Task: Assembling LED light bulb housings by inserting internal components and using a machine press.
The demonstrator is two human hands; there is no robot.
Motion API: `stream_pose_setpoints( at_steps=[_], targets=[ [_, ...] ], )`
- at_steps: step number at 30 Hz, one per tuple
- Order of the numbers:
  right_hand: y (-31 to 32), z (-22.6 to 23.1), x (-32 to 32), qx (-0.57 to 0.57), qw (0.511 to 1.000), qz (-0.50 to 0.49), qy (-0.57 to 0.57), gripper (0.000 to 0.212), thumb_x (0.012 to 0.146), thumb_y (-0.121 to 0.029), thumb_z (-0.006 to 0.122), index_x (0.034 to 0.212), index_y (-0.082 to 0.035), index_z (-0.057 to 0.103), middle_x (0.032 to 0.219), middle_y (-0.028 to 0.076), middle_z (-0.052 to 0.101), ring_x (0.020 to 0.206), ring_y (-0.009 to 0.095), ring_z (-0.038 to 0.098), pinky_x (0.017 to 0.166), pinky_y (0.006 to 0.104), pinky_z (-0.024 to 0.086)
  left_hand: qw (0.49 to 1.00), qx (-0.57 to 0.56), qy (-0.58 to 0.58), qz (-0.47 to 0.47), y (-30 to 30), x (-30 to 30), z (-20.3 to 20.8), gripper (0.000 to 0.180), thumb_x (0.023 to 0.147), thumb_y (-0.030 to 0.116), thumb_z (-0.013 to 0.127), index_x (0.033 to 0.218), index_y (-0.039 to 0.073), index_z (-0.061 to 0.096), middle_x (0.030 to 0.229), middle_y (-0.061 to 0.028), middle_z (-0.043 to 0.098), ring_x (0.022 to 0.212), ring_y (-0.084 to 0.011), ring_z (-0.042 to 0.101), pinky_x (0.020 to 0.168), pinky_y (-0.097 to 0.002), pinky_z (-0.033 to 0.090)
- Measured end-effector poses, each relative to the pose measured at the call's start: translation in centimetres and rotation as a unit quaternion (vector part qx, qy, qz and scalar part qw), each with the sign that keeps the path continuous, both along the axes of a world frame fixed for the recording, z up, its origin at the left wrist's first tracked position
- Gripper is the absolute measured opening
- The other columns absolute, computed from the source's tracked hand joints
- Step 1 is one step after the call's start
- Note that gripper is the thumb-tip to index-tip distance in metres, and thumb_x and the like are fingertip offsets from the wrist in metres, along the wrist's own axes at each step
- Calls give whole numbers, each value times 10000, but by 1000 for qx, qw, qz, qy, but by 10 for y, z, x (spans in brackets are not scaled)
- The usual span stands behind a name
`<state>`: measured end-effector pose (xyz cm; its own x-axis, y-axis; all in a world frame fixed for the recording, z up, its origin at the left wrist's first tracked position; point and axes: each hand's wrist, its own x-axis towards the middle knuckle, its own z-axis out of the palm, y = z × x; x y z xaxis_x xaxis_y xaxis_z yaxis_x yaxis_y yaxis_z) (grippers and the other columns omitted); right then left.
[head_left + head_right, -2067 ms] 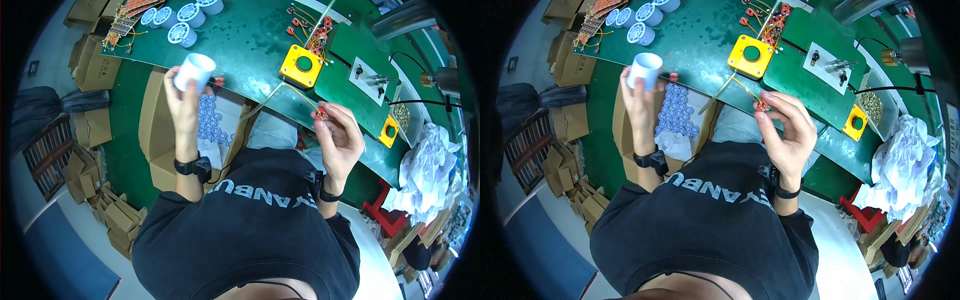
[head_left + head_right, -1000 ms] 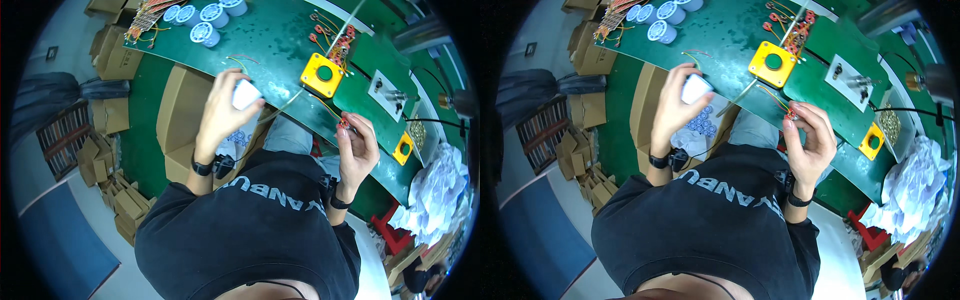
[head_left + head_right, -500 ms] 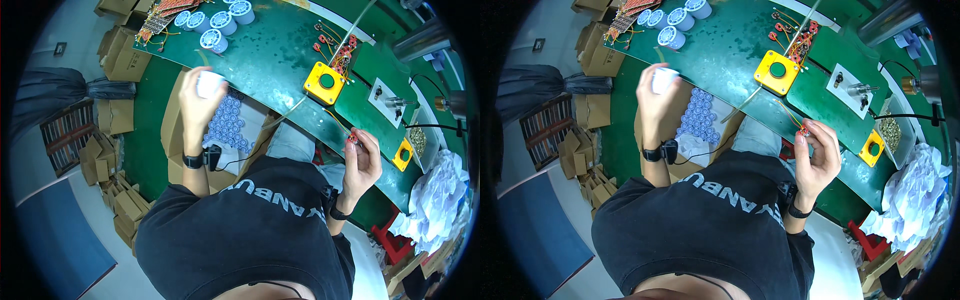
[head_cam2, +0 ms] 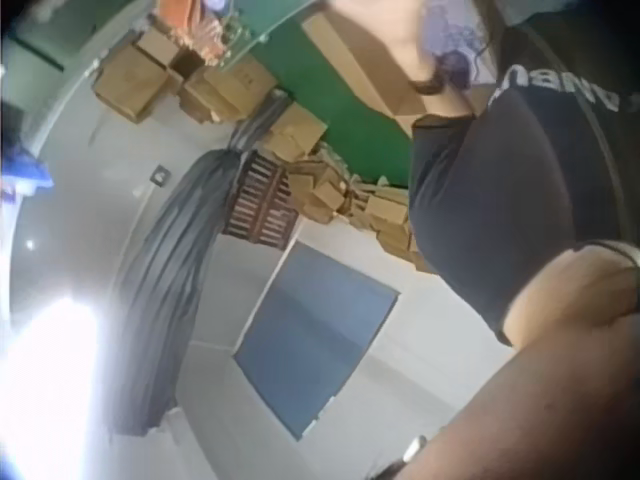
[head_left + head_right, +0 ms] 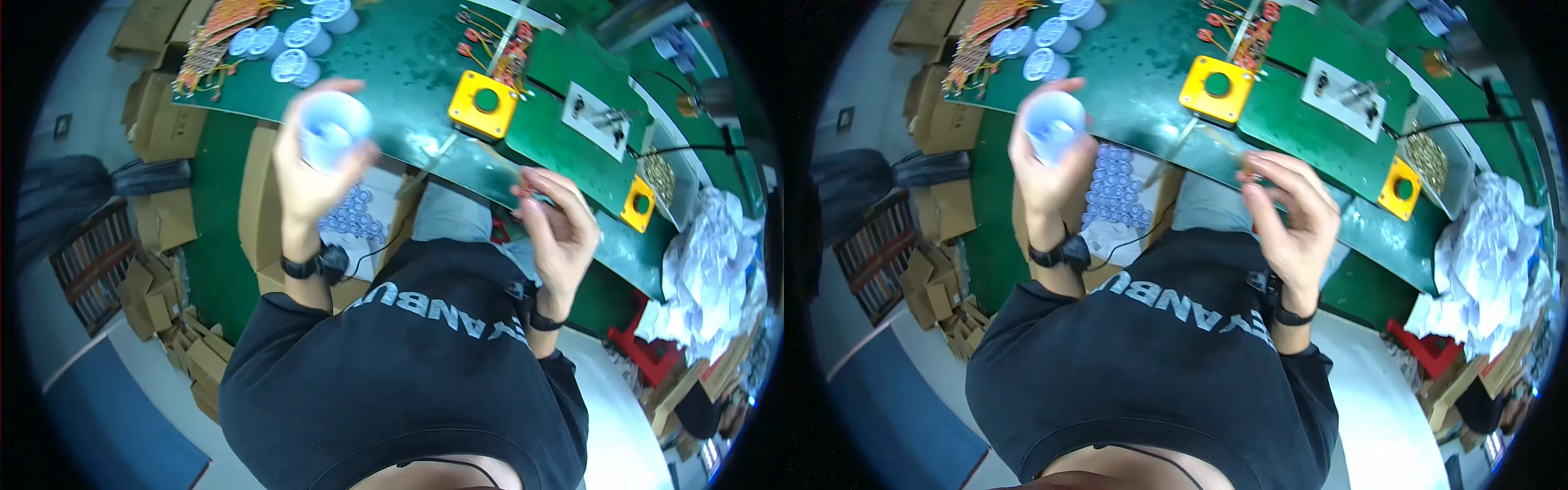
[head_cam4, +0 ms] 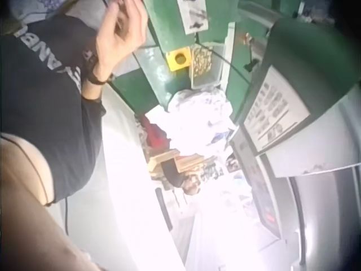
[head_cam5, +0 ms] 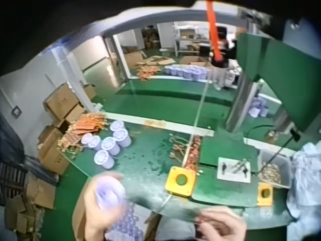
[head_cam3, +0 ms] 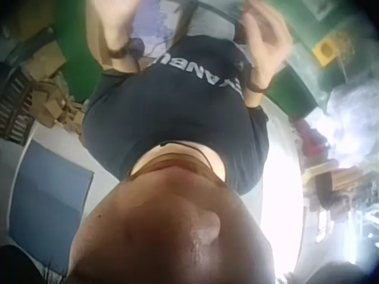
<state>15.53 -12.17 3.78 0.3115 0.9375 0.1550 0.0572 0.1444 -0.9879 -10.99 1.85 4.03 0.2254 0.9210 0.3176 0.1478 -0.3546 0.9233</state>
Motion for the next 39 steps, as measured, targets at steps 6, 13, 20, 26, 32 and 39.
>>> stream_pose_setpoints(
  at_steps=[6,13,20,26,32,39],
  targets=[
    [6,8,-3,22,992,70,-100,265,857,107,716,1118,63,710,1145,183,688,985,209,706,805,273,584,951,-34,138,-273,-36,53,1,607,659,150,871,1218,43,661,1342,-199,634,1216,-352,637,970,-394,527],
    [8,4,-1,32,968,-56,-242,230,861,96,723,1089,66,715,1100,185,702,916,199,715,791,279,588,974,72,75,-202,-24,58,0,625,659,113,875,1238,35,652,1329,-197,592,1208,-367,612,976,-419,517],
    [-9,20,18,84,975,-184,-90,217,819,91,746,1034,61,739,1036,186,727,887,210,728,747,282,589,993,48,9,-105,-30,54,-7,598,672,65,864,1232,48,658,1237,-158,583,1121,-334,620,947,-402,520],
    [-5,24,11,60,983,-100,-141,228,787,92,750,1010,46,758,998,167,743,893,220,734,763,304,589,977,123,104,-136,-25,57,-9,566,666,31,846,1203,76,672,1180,-135,596,1073,-299,629,898,-379,533],
    [6,16,4,90,972,-57,-209,233,794,109,740,1020,55,753,1021,180,735,937,246,725,806,322,589,978,124,106,-133,-25,62,-6,548,672,23,840,1192,76,674,1154,-127,603,1067,-290,635,877,-372,542],
    [10,24,-6,93,956,-60,-272,225,770,77,794,990,37,764,1025,171,738,956,261,722,823,314,585,978,113,116,-134,-27,66,-6,552,666,22,831,1193,77,674,1157,-136,603,1065,-298,643,882,-375,543]
  ],
)
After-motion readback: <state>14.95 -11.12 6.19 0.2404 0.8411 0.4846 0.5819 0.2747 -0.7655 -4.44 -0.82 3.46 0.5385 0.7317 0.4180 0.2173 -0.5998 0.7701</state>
